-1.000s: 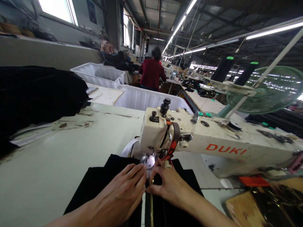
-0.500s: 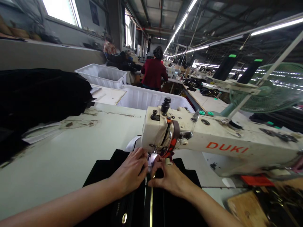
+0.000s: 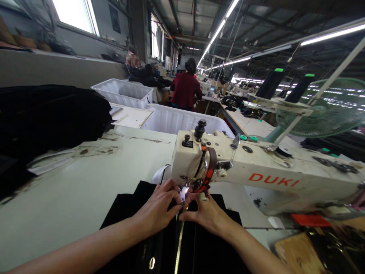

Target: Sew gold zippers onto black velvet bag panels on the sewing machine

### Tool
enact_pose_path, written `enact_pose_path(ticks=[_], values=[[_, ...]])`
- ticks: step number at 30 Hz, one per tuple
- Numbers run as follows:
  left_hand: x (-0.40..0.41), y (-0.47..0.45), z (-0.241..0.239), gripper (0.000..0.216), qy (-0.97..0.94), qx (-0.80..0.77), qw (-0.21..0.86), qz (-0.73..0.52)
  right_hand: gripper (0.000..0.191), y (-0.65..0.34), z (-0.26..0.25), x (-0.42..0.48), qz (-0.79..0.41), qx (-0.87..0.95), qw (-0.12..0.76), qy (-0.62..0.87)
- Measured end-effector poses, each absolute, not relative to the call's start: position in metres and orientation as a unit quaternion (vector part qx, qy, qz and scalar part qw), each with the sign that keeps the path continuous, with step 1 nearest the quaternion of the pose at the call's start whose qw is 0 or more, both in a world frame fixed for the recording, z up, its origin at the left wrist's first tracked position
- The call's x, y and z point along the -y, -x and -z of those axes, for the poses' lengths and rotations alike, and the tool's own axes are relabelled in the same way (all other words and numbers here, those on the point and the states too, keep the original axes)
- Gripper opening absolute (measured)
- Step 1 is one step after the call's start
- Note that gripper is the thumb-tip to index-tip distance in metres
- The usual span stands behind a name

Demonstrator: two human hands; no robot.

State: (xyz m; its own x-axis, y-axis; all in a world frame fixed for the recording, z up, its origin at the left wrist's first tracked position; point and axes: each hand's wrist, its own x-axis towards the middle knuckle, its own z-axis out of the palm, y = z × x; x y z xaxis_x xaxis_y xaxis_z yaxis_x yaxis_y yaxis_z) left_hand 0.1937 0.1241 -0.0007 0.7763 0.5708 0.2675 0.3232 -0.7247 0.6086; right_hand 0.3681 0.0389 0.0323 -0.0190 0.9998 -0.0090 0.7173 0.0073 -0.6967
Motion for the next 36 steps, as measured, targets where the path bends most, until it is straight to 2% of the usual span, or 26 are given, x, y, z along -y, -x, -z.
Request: enact_pose_path(ticks=[6,9,11,15,17,21,25,31,36], values=[[-0.125,-0.193,0.003,0.011,-0.898,-0.258,0.252,-0.251,0.023,-0.366,-0.041,-0.033,-0.248,0.685,0.2,0.656],[-0.129,-0.193,0.005,0.011,-0.897,-0.263,0.248,-0.256,0.051,-0.364,-0.038,-0.026,-0.15,0.679,0.234,0.679],[-0.131,-0.193,0.005,0.012,-0.894,-0.272,0.244,-0.26,0.059,-0.361,-0.031,-0.018,-0.078,0.7,0.258,0.661],[-0.13,-0.186,-0.003,0.008,-0.905,-0.245,0.238,-0.252,0.036,-0.355,-0.014,-0.005,-0.026,0.773,0.22,0.594],[-0.129,-0.18,-0.008,0.013,-0.919,-0.209,0.234,-0.239,0.032,-0.353,-0.006,-0.002,-0.013,0.782,0.209,0.587],[-0.126,-0.167,-0.011,0.031,-0.943,-0.153,0.187,-0.229,0.033,-0.354,0.002,-0.003,0.021,0.78,0.214,0.587],[-0.124,-0.163,-0.006,0.039,-0.961,-0.117,0.124,-0.219,0.033,-0.354,0.001,-0.004,0.03,0.778,0.214,0.59],[-0.12,-0.164,-0.004,0.046,-0.97,-0.094,0.096,-0.202,0.03,-0.352,0.003,-0.005,0.062,0.772,0.232,0.589],[-0.115,-0.159,-0.016,0.063,-0.974,-0.092,0.074,-0.193,0.031,-0.35,0.004,-0.007,0.074,0.774,0.225,0.588]])
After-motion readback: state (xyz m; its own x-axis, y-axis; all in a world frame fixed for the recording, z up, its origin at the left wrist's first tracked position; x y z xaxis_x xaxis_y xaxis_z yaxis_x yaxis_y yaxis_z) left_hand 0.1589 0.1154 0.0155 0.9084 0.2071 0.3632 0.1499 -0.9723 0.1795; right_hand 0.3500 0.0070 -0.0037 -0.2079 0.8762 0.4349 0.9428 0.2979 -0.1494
